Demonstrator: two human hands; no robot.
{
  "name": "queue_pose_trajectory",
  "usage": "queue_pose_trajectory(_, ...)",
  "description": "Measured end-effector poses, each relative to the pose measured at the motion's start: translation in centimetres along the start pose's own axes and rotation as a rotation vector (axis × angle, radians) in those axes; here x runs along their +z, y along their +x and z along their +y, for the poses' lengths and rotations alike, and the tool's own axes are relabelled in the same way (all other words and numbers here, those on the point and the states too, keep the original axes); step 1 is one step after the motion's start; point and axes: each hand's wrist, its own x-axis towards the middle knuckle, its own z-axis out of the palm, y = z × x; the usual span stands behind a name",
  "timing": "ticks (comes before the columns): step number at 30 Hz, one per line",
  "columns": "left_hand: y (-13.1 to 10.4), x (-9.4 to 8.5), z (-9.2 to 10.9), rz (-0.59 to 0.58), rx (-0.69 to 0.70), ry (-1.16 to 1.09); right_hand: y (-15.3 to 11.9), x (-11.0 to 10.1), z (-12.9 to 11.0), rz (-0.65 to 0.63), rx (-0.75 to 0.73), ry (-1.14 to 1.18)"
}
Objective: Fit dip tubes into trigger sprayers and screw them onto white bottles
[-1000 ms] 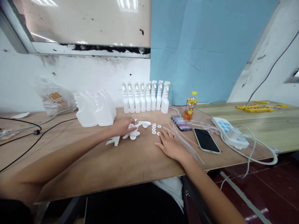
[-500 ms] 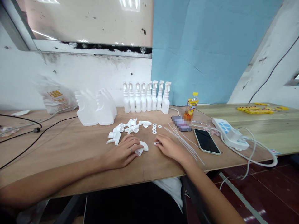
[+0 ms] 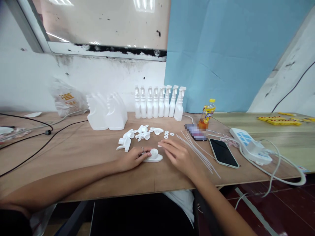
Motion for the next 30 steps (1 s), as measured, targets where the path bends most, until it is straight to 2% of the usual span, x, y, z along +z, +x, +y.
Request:
queue_pose_trajectory(2,0.1,0.1,-0.1,-0.011,0.005,-0.010,0.0,0.4,-0.5,-0.079,-0.018,-0.002)
queue_pose_trajectory(5,0.0,0.1,-0.3,-0.012,-0.012,0.014,0.0,0.7,-0.9,-0.293,-0.024,0.032)
queue_pose_trajectory(7,-0.1,0.1,-0.2,-0.011,-0.025,0.018,0.1,0.7,-1.0,-0.357,-0.015,0.053)
queue_pose_trajectory(12,-0.5,0.2,0.2,0.020,-0.050,0.025,0.1,0.3,-1.4,-0.341,0.054,-0.016)
queue_pose_trajectory(20,-0.7,-0.3,0.4,-0.061,0.046,0.255,0.3,0.6,-0.8,-0.379,0.024,0.067)
queue_pose_trajectory(26,-0.8,-0.4,0.4,-0.067,0.049,0.222,0.3,0.4,-1.0,-0.388,0.040,0.104)
queue_pose_trajectory(30,-0.9,-0.2,0.4,-0.037,0.007,0.263,0.4,-0.4,-0.5,-0.322,0.143,0.127)
